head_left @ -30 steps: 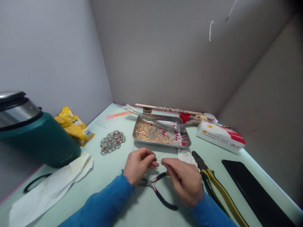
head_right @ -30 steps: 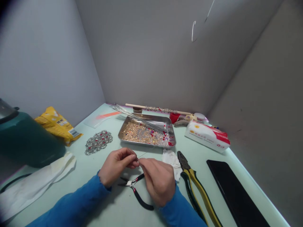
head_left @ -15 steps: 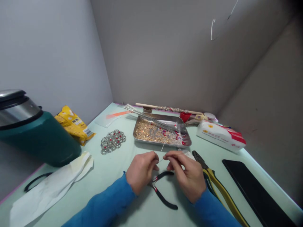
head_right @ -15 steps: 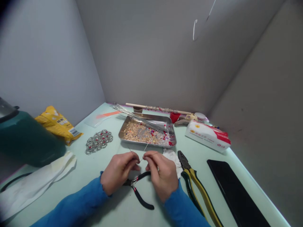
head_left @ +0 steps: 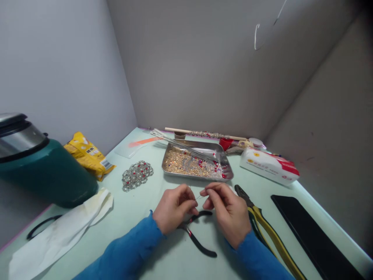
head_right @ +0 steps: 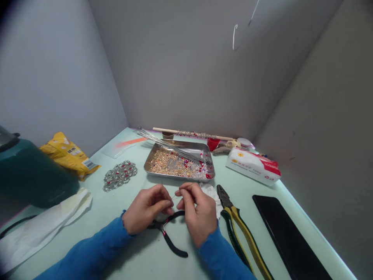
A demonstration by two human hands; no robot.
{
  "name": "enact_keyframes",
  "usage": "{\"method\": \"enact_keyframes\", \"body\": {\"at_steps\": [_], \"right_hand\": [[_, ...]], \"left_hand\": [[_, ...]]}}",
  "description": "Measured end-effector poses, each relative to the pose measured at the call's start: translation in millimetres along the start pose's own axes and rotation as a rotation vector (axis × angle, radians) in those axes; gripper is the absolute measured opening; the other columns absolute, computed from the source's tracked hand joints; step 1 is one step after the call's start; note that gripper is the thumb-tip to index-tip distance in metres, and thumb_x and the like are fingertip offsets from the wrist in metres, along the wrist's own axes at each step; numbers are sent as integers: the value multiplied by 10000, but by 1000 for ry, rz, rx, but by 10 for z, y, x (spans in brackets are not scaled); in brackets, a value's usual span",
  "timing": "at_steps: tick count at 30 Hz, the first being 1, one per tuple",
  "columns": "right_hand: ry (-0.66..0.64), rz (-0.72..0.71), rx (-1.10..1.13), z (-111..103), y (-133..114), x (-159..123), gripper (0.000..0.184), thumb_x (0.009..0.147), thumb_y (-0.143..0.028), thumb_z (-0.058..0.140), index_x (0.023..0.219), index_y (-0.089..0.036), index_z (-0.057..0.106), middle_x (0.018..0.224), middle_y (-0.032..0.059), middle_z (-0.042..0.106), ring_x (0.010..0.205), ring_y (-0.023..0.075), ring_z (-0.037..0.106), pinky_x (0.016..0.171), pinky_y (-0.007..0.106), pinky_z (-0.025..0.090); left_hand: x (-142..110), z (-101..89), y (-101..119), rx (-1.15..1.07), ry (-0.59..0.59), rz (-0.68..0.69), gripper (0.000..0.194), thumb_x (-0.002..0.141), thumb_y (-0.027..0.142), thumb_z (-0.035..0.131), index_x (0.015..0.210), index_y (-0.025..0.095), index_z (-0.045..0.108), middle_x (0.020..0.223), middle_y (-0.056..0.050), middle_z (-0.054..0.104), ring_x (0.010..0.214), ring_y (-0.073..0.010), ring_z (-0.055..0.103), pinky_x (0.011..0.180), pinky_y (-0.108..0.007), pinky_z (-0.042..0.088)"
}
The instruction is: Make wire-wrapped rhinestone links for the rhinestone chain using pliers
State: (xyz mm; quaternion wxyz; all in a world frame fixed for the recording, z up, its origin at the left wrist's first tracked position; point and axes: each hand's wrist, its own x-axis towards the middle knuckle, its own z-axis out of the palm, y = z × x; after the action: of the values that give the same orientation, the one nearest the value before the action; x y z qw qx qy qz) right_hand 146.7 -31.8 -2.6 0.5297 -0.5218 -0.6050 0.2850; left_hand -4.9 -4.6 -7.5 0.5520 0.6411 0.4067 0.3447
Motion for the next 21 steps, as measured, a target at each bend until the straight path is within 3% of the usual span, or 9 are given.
{"method": "enact_keyframes", "body": {"at_steps": [3, 10, 16, 18, 21], "right_hand": [[14, 49, 45, -23, -1, 14, 92, 871, -257, 461, 847, -197, 525, 771, -2, 651, 509, 87, 582, 510, 217, 483], [64, 114, 83, -7, 1, 5, 113, 859, -304, 487, 852, -198, 526, 775, 6, 654, 474, 87, 570, 476, 218, 475], [53, 154, 87, -8, 11, -9, 154, 855, -325, 489, 897, -189, 547, 757, 19, 659, 452, 95, 561, 460, 232, 479], [59, 92, 29, -9, -8, -22, 196, 849, -313, 499, 988, -186, 553, 816, 39, 661, 496, 108, 579, 484, 246, 488], [148, -143, -136, 13, -51, -66, 197, 819, -253, 537, 998, -178, 570, 939, 75, 630, 629, 135, 595, 549, 259, 479]], "left_hand": [[19, -13, 17, -150, -8, -49, 86, 751, 192, 561, 737, 146, 490, 713, -50, 646, 653, -184, 662, 613, -310, 514], [37, -49, 29, -267, -114, -178, 137, 774, 244, 543, 769, 144, 449, 682, -70, 662, 571, -167, 657, 537, -272, 489], [1, -11, 32, -88, -51, -109, 99, 780, 224, 521, 738, 149, 472, 648, -45, 647, 549, -160, 651, 508, -253, 475], [8, -21, 31, -135, -37, -123, 116, 785, 241, 519, 741, 150, 462, 631, -36, 642, 518, -153, 642, 492, -249, 471], [40, -71, 27, -302, 6, -162, 167, 774, 273, 560, 757, 144, 455, 639, -35, 645, 488, -136, 626, 488, -244, 472]]}}
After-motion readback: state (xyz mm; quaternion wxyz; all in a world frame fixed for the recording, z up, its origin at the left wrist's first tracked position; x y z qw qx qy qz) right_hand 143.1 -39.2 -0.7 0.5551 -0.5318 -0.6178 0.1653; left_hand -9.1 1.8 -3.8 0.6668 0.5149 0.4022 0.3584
